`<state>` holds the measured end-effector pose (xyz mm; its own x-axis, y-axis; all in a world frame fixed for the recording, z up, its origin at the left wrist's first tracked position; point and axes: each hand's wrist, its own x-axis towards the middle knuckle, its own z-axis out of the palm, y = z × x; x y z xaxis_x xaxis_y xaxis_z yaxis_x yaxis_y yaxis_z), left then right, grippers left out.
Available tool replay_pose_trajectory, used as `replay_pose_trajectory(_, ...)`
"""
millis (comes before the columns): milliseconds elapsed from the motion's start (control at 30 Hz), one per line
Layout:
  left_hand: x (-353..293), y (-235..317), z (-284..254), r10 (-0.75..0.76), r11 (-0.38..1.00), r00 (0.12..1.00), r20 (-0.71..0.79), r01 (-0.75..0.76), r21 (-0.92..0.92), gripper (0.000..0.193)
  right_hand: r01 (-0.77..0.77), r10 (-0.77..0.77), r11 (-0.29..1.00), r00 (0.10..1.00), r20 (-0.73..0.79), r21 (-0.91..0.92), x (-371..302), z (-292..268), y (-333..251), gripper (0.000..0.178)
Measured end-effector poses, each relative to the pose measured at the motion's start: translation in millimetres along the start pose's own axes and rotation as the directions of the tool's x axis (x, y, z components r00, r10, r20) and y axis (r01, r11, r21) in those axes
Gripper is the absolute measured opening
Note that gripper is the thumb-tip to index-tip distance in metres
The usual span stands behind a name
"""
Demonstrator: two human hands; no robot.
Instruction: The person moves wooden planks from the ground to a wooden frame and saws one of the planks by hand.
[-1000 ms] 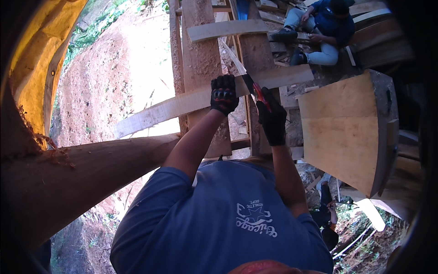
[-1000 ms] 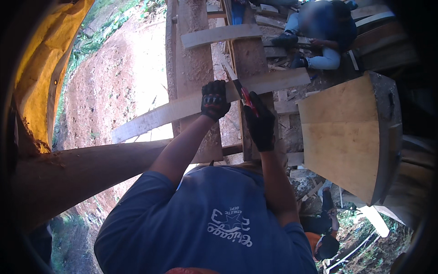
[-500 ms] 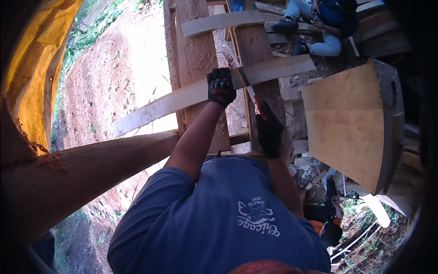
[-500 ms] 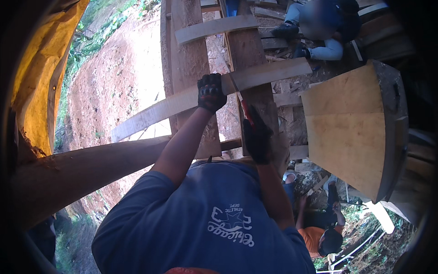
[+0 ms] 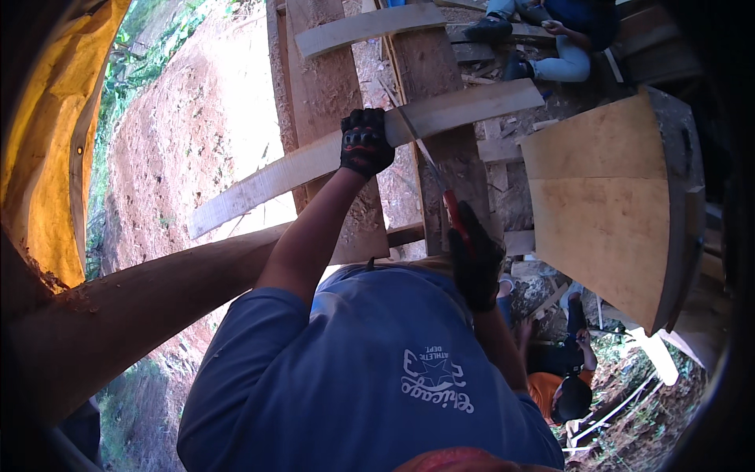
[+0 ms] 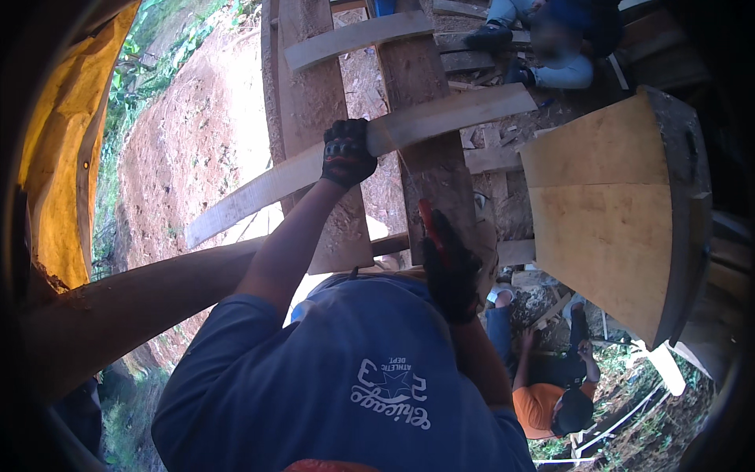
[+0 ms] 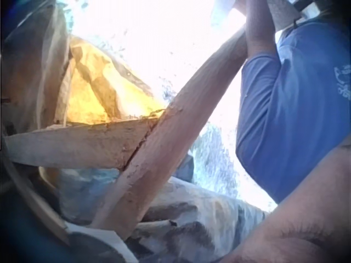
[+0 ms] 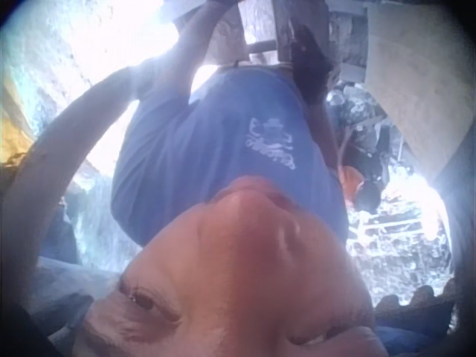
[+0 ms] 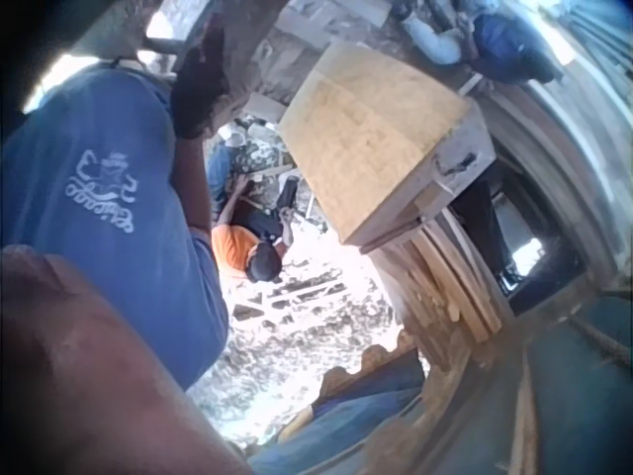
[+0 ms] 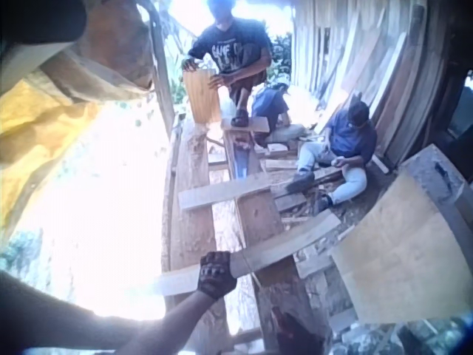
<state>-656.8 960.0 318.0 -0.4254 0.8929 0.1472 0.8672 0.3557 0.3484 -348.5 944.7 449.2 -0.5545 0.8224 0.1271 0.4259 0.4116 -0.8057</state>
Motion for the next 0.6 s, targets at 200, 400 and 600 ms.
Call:
replay_pose_trajectory(200,0,-2,2,0.017,1.0,1.0,0.003,-0.017,-0.005,0.047,-0.064,0.06,0.987,0.998,0.036,0.15,21,15,12,0.048)
replay_pose_trajectory(400,2,0,0,-0.017,0.999,0.998,0.057,0.015,0.032,0.048,-0.069,0.063,0.993,0.996,0.06,0.092,29,22,17,0.047)
replay_pose_trajectory(600,2,-1,-3,-0.039,0.999,0.998,0.058,0.038,0.023,0.052,-0.069,0.063,0.994,0.996,0.067,0.09,12,15,19,0.048)
